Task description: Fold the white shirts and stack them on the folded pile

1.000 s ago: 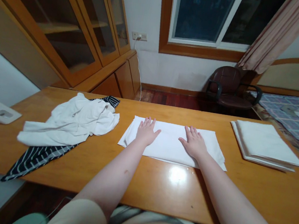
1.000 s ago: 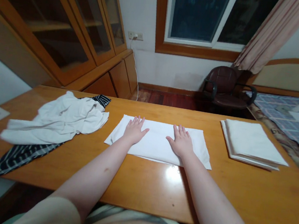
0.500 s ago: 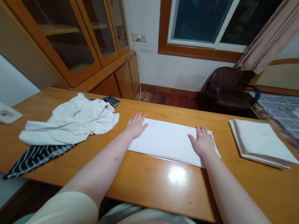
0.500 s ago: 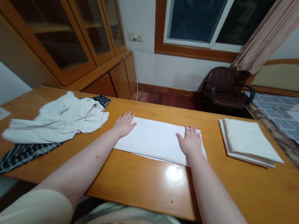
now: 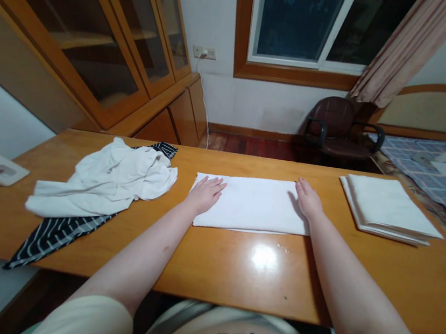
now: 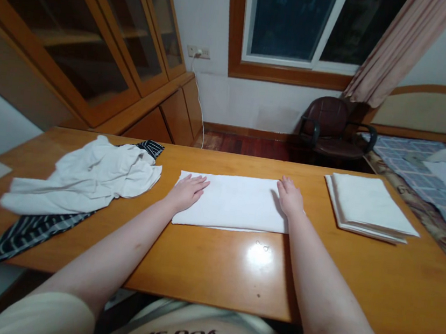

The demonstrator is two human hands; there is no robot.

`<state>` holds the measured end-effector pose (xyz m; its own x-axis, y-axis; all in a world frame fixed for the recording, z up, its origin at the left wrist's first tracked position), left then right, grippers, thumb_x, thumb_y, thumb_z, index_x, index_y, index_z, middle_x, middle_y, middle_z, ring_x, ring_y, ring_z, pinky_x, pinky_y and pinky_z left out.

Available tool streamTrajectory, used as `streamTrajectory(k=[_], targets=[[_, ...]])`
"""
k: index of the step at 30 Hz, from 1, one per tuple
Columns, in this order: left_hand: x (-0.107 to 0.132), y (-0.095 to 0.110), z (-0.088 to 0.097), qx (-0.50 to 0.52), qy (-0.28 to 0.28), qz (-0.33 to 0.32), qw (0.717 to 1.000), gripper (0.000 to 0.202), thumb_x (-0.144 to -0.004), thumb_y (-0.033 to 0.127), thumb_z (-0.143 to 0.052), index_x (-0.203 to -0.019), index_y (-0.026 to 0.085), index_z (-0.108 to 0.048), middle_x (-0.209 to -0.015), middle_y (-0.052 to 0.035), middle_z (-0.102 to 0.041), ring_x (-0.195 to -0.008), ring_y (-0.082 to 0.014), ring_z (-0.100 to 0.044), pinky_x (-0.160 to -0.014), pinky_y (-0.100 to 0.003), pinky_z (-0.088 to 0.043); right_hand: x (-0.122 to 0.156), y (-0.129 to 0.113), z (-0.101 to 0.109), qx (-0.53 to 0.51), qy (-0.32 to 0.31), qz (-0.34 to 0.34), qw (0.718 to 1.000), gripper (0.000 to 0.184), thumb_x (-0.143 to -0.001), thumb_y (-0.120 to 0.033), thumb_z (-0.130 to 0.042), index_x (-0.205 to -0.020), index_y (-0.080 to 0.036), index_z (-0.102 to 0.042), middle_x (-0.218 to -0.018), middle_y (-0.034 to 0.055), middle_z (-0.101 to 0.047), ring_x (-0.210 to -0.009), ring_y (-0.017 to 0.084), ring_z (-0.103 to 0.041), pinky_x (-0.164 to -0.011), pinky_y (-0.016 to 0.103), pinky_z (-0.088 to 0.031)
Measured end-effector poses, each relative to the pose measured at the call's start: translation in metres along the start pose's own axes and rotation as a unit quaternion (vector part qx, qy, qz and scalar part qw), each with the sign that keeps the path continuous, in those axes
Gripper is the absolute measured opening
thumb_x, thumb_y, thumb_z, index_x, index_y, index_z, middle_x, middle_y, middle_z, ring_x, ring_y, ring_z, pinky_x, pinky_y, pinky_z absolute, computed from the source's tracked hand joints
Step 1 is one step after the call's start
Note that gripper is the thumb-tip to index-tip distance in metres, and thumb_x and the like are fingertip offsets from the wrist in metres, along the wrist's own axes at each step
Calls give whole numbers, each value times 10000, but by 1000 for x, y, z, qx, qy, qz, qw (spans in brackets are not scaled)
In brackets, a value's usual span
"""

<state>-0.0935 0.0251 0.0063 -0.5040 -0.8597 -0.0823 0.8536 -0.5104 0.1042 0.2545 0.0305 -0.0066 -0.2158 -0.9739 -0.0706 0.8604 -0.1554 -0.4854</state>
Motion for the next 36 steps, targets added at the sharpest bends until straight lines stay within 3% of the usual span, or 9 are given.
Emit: streamTrajectory(k=[3,6,10,16,18,22,25,31,36], targets=[[7,4,-5,39,-40,3,998,486,-929,335,-332,-1397,227,-408,-1495,-32,-340,-1383,-172,-279,-1151,-402,-149,4,7,13,-126,30,-7,992,598,-947,-436,-155,-1384,-131,-427,-1429,108,-436,-1334,173,-364,-1100,354,-255],[25,2,-4,69,-61,31,995,518,-917,384,-368,-1401,204,-403,-1508,-61,-307,-1403,-200,-228,-1150,-427,-146,18,15,24,-177,53,-35,982,565,-919,-446,-289,-1373,-145,-440,-1396,110,-478,-1293,195,-425,-1065,360,-317],[66,4,-2,120,-90,51,987,555,-895,439,-415,-1397,201,-412,-1516,-82,-283,-1404,-210,-226,-1140,-399,-201,44,19,31,-128,33,-53,990,600,-832,-433,-479,-1331,-101,-494,-1335,159,-529,-1222,262,-497,-1040,381,-351],[115,-15,-7,112,-85,162,977,628,-892,444,-411,-1440,147,-329,-1542,-141,-171,-1414,-256,-172,-1124,-410,-232,78,20,41,12,44,-35,998,575,-846,-437,-430,-1276,-71,-539,-1309,204,-530,-1225,309,-480,-1027,434,-364],[120,-15,-9,74,-81,176,978,627,-903,430,-391,-1450,136,-303,-1541,-150,-165,-1415,-268,-157,-1126,-422,-218,87,6,34,59,50,15,997,605,-863,-441,-409,-1317,-50,-490,-1383,215,-453,-1299,302,-398,-1065,430,-318],[118,-6,-10,2,-86,172,981,611,-916,402,-377,-1451,118,-296,-1527,-159,-208,-1411,-277,-178,-1121,-420,-217,100,-24,-13,147,-52,103,982,642,-892,-516,-356,-1409,-137,-394,-1490,150,-323,-1384,296,-248,-1098,495,-224],[118,0,-8,-28,-86,184,979,611,-909,416,-391,-1442,124,-323,-1521,-155,-239,-1396,-291,-232,-1111,-430,-229,93,-29,-28,202,-89,118,968,653,-902,-560,-305,-1451,-207,-326,-1526,94,-257,-1405,280,-192,-1111,511,-163],[124,26,2,-28,-62,165,984,653,-844,537,-471,-1418,238,-383,-1475,-101,-371,-1313,-314,-360,-1084,-497,-222,46,-14,-18,209,-116,141,961,638,-905,-548,-300,-1464,-242,-290,-1534,55,-246,-1404,252,-200,-1116,499,-155],[135,55,7,-24,-47,141,989,648,-827,528,-493,-1406,250,-405,-1419,-103,-443,-1204,-313,-434,-996,-459,-316,29,-32,-13,215,-103,64,969,527,-912,-413,-335,-1375,-179,-429,-1503,122,-304,-1386,352,-196,-1050,645,-145]])
Point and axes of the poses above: each hand's wrist, its own x-axis away from the middle knuckle, its own z-axis out of the back of the hand, y = z × x, the point moved 10 cm from there along -x, towards the middle knuckle
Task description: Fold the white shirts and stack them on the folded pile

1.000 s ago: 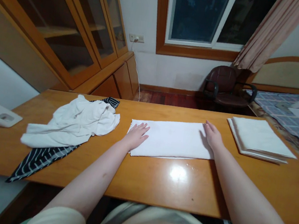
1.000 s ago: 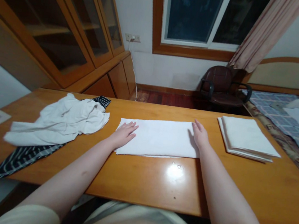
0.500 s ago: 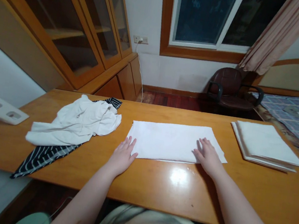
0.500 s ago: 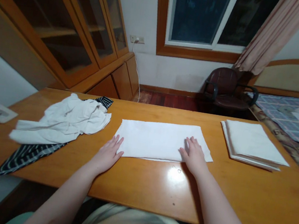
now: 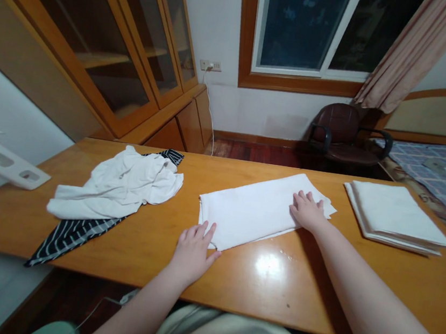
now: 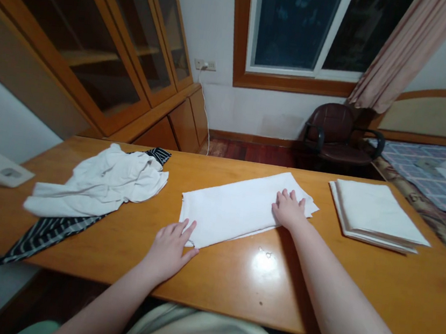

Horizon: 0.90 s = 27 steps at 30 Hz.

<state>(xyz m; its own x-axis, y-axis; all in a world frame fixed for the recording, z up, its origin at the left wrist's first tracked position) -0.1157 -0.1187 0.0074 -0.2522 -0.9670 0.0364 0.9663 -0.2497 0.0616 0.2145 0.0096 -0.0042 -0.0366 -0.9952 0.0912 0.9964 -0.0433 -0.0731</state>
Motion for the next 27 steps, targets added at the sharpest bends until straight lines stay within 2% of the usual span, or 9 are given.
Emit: streamTrajectory(k=[2,5,7,10,14,17,19,23,27], targets=[[6,7,1,-3,4,3,1000,642,-827,517,-495,-1399,237,-420,-1396,-112,-465,-1158,-315,-456,-955,-448,-345,5,-35,2,-20,4,25,999,536,-901,-456,-367,-1338,-161,-466,-1488,153,-318,-1384,362,-193,-1043,637,-171],[11,14,2,-5,6,8,1000,633,-827,500,-500,-1390,219,-436,-1363,-126,-490,-1122,-316,-471,-940,-451,-353,19,-94,-9,-59,-13,104,993,649,-901,-549,-326,-1433,-177,-335,-1528,140,-235,-1399,323,-175,-1074,584,-165],[13,16,2,-1,5,10,1000,630,-824,499,-505,-1386,221,-441,-1363,-127,-488,-1128,-316,-469,-946,-454,-352,25,-111,-14,-46,3,108,993,708,-897,-587,-298,-1473,-177,-252,-1540,141,-193,-1407,310,-155,-1087,584,-110],[14,11,1,22,12,30,999,596,-840,505,-478,-1374,240,-450,-1391,-111,-464,-1193,-306,-443,-976,-443,-351,28,-117,-21,-28,6,102,994,749,-887,-616,-287,-1492,-184,-198,-1548,130,-161,-1414,297,-135,-1095,574,-88],[11,-25,-1,32,45,156,986,582,-894,455,-383,-1396,162,-405,-1445,-168,-389,-1293,-319,-377,-1017,-464,-335,26,-113,-23,-23,-12,96,995,751,-885,-625,-271,-1496,-195,-193,-1554,111,-142,-1417,292,-121,-1095,571,-95],[0,-41,-9,46,14,193,980,627,-889,442,-388,-1422,115,-343,-1468,-190,-347,-1352,-344,-301,-1066,-512,-265,26,-113,-20,-25,-14,94,995,722,-886,-627,-279,-1491,-240,-212,-1554,98,-152,-1416,294,-126,-1091,574,-101],[-12,-46,-9,72,-12,189,979,656,-881,449,-401,-1440,120,-302,-1493,-179,-306,-1373,-339,-266,-1083,-515,-242,27,-114,-18,-24,-10,97,995,691,-888,-631,-278,-1481,-280,-239,-1554,98,-159,-1415,299,-132,-1086,576,-106],[-36,-57,15,88,-4,178,980,658,-886,462,-391,-1435,107,-315,-1521,-184,-230,-1387,-337,-235,-1094,-484,-246,30,-117,-18,-18,-17,133,991,667,-885,-645,-277,-1468,-320,-267,-1558,92,-145,-1415,299,-133,-1090,563,-105],[-59,-32,25,98,-34,34,994,573,-898,409,-394,-1414,159,-382,-1512,-134,-285,-1391,-283,-248,-1116,-428,-234,36,-126,-16,-22,-29,231,972,663,-873,-639,-340,-1460,-335,-286,-1552,69,-168,-1415,287,-143,-1102,544,-101]])
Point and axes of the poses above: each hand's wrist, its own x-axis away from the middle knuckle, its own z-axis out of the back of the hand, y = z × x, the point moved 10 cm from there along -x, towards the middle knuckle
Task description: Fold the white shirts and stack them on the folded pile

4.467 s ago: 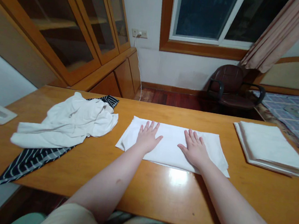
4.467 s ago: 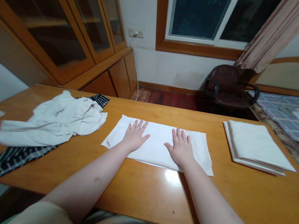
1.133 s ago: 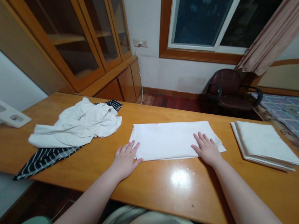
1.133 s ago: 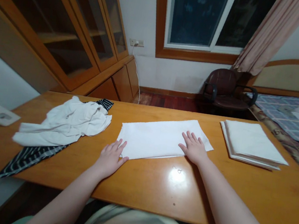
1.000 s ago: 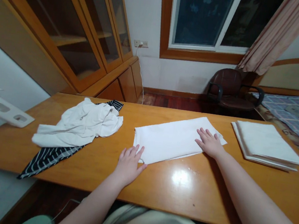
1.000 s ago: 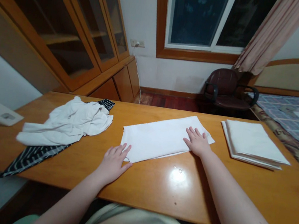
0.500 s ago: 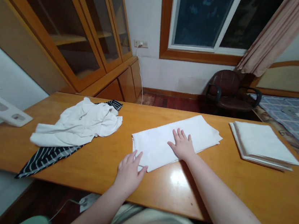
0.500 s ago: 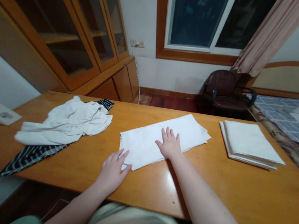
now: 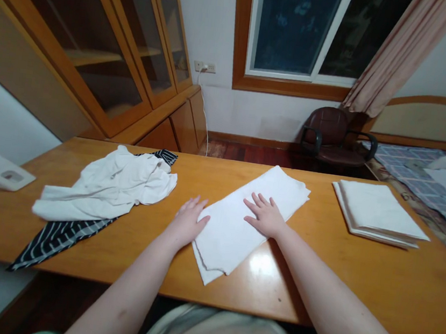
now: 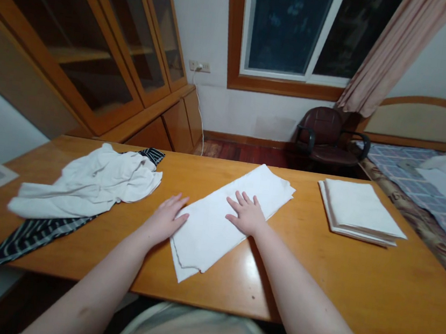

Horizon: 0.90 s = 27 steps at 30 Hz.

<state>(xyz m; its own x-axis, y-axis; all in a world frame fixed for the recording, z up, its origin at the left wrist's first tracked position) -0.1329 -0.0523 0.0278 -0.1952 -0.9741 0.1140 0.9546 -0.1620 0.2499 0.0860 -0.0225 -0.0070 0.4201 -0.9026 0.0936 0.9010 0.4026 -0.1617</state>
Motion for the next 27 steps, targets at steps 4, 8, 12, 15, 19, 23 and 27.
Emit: streamTrajectory(k=[4,8,12,15,19,23,27], targets=[[-7,47,-15,-37,-35,-143,988,538,-873,385,-468,-1393,256,-419,-1522,-67,-278,-1402,-265,-224,-1127,-459,-201,4,-12,7,-41,-8,106,994,683,-834,-635,-444,-1434,-324,-347,-1534,68,-224,-1405,279,-192,-1105,547,-96],[-13,81,-26,-72,-10,-204,976,528,-881,341,-474,-1400,269,-404,-1516,-46,-295,-1401,-248,-228,-1143,-468,-141,3,-10,12,-137,-19,157,978,593,-839,-600,-473,-1351,-301,-483,-1469,71,-369,-1374,264,-285,-1101,557,-110],[-14,89,-51,-52,-44,-229,971,552,-915,396,-406,-1449,303,-299,-1545,-7,-208,-1419,-265,-158,-1130,-513,-159,-1,0,13,-176,-10,163,971,516,-855,-537,-488,-1288,-266,-557,-1407,86,-458,-1342,253,-352,-1104,531,-151],[-14,82,-59,-40,-33,-201,978,573,-917,433,-383,-1464,312,-258,-1557,6,-157,-1425,-286,-113,-1125,-539,-150,-3,6,15,-131,27,142,981,579,-854,-511,-496,-1364,-237,-476,-1435,101,-421,-1345,248,-348,-1105,490,-190],[-9,82,-61,-35,1,-168,985,564,-913,442,-372,-1457,329,-272,-1552,28,-182,-1423,-287,-124,-1120,-569,-132,-5,20,12,-60,44,19,997,628,-874,-507,-453,-1421,-206,-392,-1493,123,-318,-1392,287,-233,-1106,529,-151],[-3,81,-58,-34,54,-86,994,577,-906,450,-363,-1460,312,-278,-1545,13,-213,-1412,-319,-149,-1104,-616,-93,2,21,6,-41,41,-59,997,652,-885,-481,-437,-1452,-176,-329,-1528,143,-226,-1409,327,-146,-1098,563,-141],[5,82,-59,-35,77,-46,995,588,-903,452,-353,-1462,282,-290,-1543,-13,-218,-1415,-344,-111,-1094,-639,-50,5,19,-1,-66,23,-17,997,625,-903,-528,-376,-1458,-247,-315,-1537,87,-219,-1411,283,-165,-1106,543,-158]])
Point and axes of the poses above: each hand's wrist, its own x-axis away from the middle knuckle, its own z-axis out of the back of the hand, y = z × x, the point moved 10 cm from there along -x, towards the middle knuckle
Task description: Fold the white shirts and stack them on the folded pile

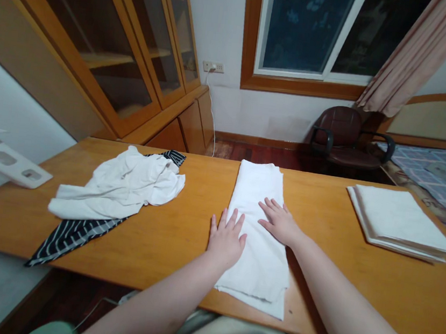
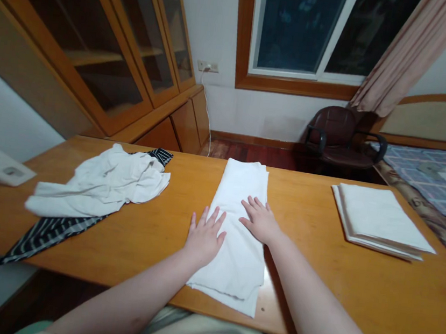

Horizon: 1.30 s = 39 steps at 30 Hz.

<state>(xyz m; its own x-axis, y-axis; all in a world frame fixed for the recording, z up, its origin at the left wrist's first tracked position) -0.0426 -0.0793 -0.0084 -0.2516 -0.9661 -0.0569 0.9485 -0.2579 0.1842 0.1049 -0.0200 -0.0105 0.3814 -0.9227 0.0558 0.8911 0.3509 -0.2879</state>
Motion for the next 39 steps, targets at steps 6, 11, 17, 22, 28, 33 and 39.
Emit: streamTrajectory(k=[6,11,17,22,28,33,39], targets=[[19,18,1,9,-37,-108,993,627,-897,491,-368,-1467,244,-281,-1549,-61,-189,-1426,-333,-33,-1108,-610,-18,-4,18,2,13,2,25,1000,620,-902,-559,-356,-1452,-274,-327,-1530,57,-234,-1409,252,-188,-1115,522,-152],[63,48,3,62,-145,-306,939,684,-883,527,-396,-1481,252,-210,-1542,-72,-207,-1424,-275,-132,-1132,-554,-26,-4,17,2,16,7,27,999,618,-902,-559,-357,-1450,-275,-332,-1529,58,-232,-1407,247,-195,-1117,512,-155],[86,29,28,106,-223,-399,883,799,-735,450,-602,-1449,256,-299,-1507,-59,-310,-1402,-265,-226,-1148,-493,-97,-5,18,1,17,5,29,999,626,-898,-567,-357,-1455,-283,-318,-1530,52,-231,-1410,246,-184,-1115,516,-155],[56,-26,50,36,-133,-335,932,661,-776,131,-445,-1411,297,-370,-1475,-5,-377,-1389,-190,-267,-1149,-467,-134,-5,18,2,12,4,32,999,597,-899,-568,-361,-1440,-315,-344,-1532,48,-230,-1410,240,-183,-1116,508,-147],[10,-47,41,-66,-41,-281,957,604,-832,113,-443,-1402,305,-383,-1504,-19,-326,-1395,-207,-245,-1141,-475,-139,-4,17,4,3,5,26,1000,587,-895,-563,-381,-1429,-317,-365,-1528,52,-243,-1408,239,-192,-1115,507,-149],[0,-12,36,-26,-39,-353,934,518,-887,175,-424,-1389,304,-410,-1471,-37,-387,-1380,-192,-286,-1148,-448,-129,-3,16,10,-11,15,24,1000,582,-897,-567,-373,-1408,-291,-409,-1514,65,-281,-1401,235,-219,-1113,496,-170],[30,22,37,46,-91,-469,877,552,-850,319,-477,-1397,285,-405,-1431,-60,-441,-1350,-211,-349,-1157,-433,-118,-2,16,12,-21,18,21,999,567,-901,-562,-371,-1395,-291,-430,-1506,64,-299,-1398,236,-228,-1110,498,-177]])
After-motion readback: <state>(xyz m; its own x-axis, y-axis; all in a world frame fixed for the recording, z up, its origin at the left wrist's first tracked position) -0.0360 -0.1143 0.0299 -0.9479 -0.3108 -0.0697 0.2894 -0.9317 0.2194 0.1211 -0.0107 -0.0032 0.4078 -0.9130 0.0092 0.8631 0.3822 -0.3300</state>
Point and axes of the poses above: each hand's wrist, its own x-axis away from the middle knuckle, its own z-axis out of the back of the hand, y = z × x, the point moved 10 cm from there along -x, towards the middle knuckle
